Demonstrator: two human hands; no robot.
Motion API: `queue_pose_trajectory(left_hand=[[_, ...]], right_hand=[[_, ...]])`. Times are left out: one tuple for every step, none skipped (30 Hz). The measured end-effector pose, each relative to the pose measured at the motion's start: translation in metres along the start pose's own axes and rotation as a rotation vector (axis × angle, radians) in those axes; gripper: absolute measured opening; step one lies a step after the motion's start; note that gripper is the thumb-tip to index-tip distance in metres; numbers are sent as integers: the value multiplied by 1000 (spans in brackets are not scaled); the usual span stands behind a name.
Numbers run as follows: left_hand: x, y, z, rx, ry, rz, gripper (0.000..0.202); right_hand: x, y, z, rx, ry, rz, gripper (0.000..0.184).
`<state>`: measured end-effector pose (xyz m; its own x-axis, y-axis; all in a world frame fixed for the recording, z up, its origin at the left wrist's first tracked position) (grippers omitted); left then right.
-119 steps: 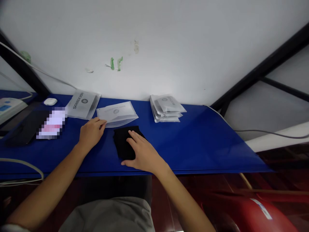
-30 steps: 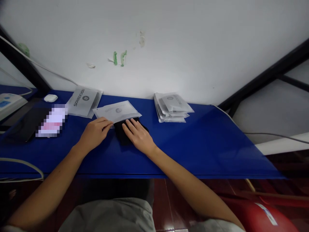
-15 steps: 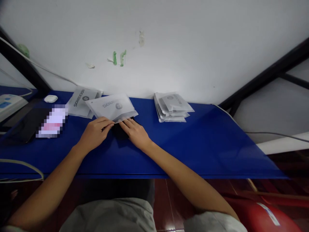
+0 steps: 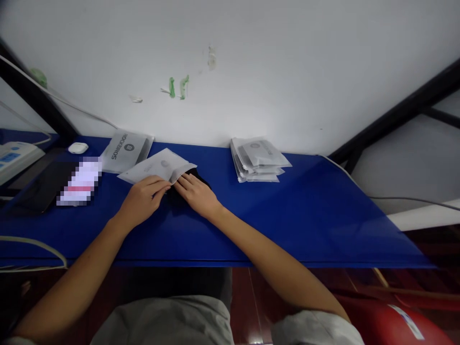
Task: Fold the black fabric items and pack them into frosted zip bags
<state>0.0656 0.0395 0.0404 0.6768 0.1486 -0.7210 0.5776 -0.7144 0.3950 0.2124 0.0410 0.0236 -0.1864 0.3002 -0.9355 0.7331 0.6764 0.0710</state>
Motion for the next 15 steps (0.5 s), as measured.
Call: queue_pose_trajectory(left_hand=[[0, 1, 0, 14, -1, 2, 23], [-1, 3, 0, 28, 0, 4, 23], [-1, 5, 0, 43, 0, 7, 23], [-1, 7, 0, 56, -2, 8, 23], [0, 8, 0, 69, -3, 7, 23], [0, 10, 0, 83, -4, 1, 23], [0, 11, 0, 97, -2, -8, 23], [0, 12, 0, 110, 5, -24, 22], [0, 13, 0, 119, 17, -46, 22], [-1, 12, 0, 119, 32, -74, 21], [-2, 11, 0, 110, 52, -106, 20], [-3, 10, 0, 93, 74, -140, 19], [-4, 9, 0, 72, 97, -170, 18], [-5, 8, 0, 55, 117, -195, 18], [-5, 7, -1, 47, 129, -211, 18]], right_hand=[[0, 1, -3, -34, -6, 5, 39], [0, 2, -7, -61, -13, 4, 35], [1, 3, -10, -83, -24, -3, 33], [3, 5, -14, -97, -40, -15, 32], [4, 7, -18, -101, -59, -33, 31], [6, 9, -21, -92, -79, -54, 32], [8, 11, -23, -69, -100, -78, 33], [10, 13, -25, -29, -118, -101, 34], [11, 15, -27, 28, -127, -122, 37], [12, 17, -27, 101, -126, -140, 41], [11, 19, -27, 183, -116, -155, 47], [10, 19, -25, 264, -100, -169, 55], [9, 19, -24, 337, -80, -182, 63], [7, 18, -22, 392, -59, -196, 69], [5, 16, -20, 421, -40, -211, 73]])
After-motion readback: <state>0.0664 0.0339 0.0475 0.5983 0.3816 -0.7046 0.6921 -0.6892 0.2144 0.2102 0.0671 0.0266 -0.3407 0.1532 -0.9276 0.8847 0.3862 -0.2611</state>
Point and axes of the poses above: each hand's wrist, its own z-axis away from the middle knuckle, its own x-axis out of the palm, y = z × x, the point moved 4 cm from there along -z, towards the middle knuckle, and after that the axes turned 4 degrees about z, right-handed, at the moved point
